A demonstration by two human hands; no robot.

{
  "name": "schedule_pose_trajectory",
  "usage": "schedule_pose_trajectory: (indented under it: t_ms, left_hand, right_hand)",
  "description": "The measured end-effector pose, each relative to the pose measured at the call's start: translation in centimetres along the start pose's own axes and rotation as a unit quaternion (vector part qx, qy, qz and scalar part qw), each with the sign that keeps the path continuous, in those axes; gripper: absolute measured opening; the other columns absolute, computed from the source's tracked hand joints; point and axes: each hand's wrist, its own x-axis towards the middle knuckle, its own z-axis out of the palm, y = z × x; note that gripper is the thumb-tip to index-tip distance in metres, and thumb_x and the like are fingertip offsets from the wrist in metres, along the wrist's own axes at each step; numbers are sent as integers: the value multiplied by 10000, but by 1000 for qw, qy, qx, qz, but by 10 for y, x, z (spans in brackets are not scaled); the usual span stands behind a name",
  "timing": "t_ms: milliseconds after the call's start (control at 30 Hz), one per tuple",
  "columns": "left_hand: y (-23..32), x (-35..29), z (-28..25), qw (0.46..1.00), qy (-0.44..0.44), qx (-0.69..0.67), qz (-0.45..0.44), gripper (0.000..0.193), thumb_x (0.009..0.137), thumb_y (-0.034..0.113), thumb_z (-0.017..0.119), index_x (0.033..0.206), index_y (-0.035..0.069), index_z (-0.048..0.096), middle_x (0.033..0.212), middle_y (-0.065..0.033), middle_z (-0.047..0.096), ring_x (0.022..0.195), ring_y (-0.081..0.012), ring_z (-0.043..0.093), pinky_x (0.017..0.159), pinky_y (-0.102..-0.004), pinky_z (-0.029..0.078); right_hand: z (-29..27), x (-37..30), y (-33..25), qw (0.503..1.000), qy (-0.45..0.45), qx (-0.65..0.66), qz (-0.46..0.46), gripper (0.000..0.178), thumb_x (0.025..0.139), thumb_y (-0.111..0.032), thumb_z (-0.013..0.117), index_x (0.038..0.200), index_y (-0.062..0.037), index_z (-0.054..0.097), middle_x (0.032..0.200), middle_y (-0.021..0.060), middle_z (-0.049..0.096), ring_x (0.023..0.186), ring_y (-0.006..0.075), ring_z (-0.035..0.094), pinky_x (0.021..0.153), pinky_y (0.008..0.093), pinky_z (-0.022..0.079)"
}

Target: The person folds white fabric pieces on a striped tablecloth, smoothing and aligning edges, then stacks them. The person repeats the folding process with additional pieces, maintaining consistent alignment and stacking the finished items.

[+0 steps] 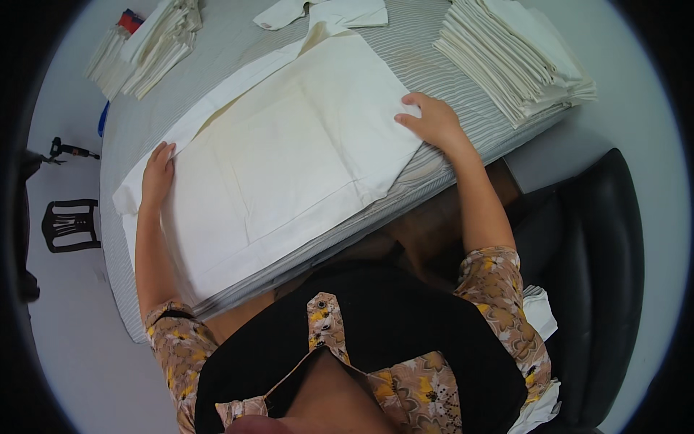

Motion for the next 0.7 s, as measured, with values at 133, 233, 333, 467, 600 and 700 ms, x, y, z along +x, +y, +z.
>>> schedule_pose_trajectory:
  t_ms: [133, 233, 333, 467, 600, 700]
  left_hand:
    - [1, 18, 11, 996, -40, 71, -24, 284, 1008, 163, 488, 1231, 125, 659, 1252, -167, 683, 1139, -376, 643, 914, -470, 523]
    - [-15, 54, 10, 989, -11, 91, -114, 280, 999, 255, 517, 1199, 136, 674, 1108, -150, 735, 1036, -402, 679, 844, -504, 530]
    - [-48, 85, -3, 983, 57, 67, -162, 301, 983, 304, 556, 1216, 160, 680, 1067, -142, 747, 1014, -403, 687, 843, -504, 534]
    - [-80, 86, 1, 967, 136, 68, -204, 324, 966, 314, 574, 1235, 170, 683, 1117, -131, 741, 1046, -367, 689, 869, -479, 540]
    - [-115, 26, 8, 956, 132, 141, -223, 377, 915, 236, 618, 1289, 222, 660, 1270, -124, 671, 1141, -372, 646, 921, -501, 531]
    - [-149, -28, 0, 955, 96, 131, -250, 466, 885, 232, 673, 1348, 198, 629, 1277, -185, 647, 1182, -396, 615, 989, -518, 498]
  right_hand:
    - [5, -9, -4, 981, -27, 189, -11, 457, 874, -153, 758, 1309, -63, 647, 1222, 117, 694, 1117, 240, 650, 969, 352, 504]
    - [2, -20, 16, 903, -36, 427, -2, 440, 906, -56, 705, 1338, -45, 621, 1229, 86, 667, 1103, 166, 625, 967, 307, 503]
    - [11, -31, 32, 806, -1, 591, 28, 364, 945, 9, 629, 1308, -14, 617, 1228, 81, 647, 1072, 130, 618, 952, 275, 509]
    - [26, -37, 36, 793, 42, 606, 54, 298, 967, 4, 612, 1262, -33, 636, 1184, 73, 665, 1025, 134, 633, 899, 277, 530]
    - [26, -41, 32, 838, 51, 531, 114, 284, 983, -21, 611, 1263, -45, 650, 1135, 62, 677, 983, 115, 630, 860, 266, 528]
    - [18, -41, 36, 881, 54, 458, 104, 280, 982, -40, 628, 1260, -36, 657, 1124, 51, 673, 980, 101, 610, 853, 245, 502]
